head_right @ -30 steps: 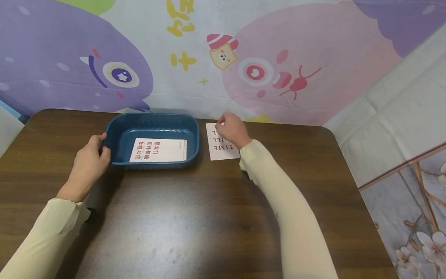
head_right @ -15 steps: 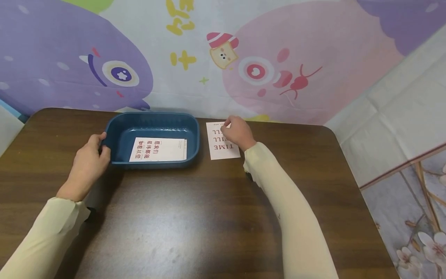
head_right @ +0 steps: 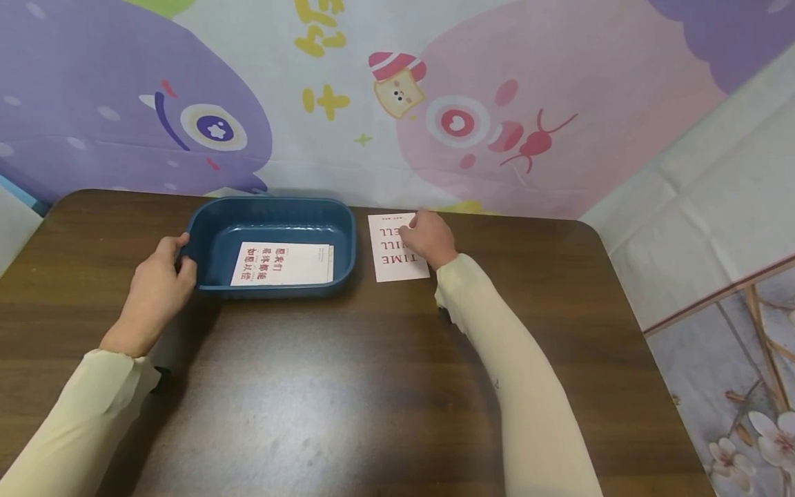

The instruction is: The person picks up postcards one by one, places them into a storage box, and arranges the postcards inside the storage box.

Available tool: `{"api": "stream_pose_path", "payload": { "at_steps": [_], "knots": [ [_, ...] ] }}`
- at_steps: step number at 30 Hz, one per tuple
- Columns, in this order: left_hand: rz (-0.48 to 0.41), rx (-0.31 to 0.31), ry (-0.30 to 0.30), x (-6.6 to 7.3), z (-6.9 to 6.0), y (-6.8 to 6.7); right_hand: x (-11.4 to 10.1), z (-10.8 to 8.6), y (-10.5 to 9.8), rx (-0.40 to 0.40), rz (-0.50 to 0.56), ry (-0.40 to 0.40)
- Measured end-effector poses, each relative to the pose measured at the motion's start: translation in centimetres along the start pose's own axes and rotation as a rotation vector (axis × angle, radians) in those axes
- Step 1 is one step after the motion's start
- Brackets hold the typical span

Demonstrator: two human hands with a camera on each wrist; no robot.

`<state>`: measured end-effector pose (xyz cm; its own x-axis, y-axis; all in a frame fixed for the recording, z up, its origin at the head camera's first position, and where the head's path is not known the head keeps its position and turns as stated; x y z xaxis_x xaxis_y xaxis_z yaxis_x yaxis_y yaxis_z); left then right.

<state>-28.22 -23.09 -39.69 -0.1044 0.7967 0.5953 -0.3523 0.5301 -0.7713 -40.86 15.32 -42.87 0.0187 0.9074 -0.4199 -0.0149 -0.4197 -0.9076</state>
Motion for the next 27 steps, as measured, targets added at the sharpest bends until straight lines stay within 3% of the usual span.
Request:
{"api": "stream_pose_path", "payload": {
  "at_steps": [13, 27],
  "knots": [
    [-0.011, 0.005, 0.008, -0.1, 0.0, 0.0, 1.1, -0.2, 0.6, 0.004, -0.081, 0.06],
    [-0.004, 0.006, 0.014, 0.1, 0.0, -0.1, 1.9, -0.5, 0.6, -0.008, -0.1, 0.138]
  ]
}}
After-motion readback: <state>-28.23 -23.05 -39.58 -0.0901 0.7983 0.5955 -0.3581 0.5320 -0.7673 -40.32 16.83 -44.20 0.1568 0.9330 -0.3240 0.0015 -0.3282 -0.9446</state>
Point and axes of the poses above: each hand's wrist, its own z-axis towards the middle knuckle, its own y-axis out of the palm, x = y × z, the point moved 10 cm from there along z, towards the middle knuckle, and after that the axes turned 12 degrees about x, right-handed, at the moved point
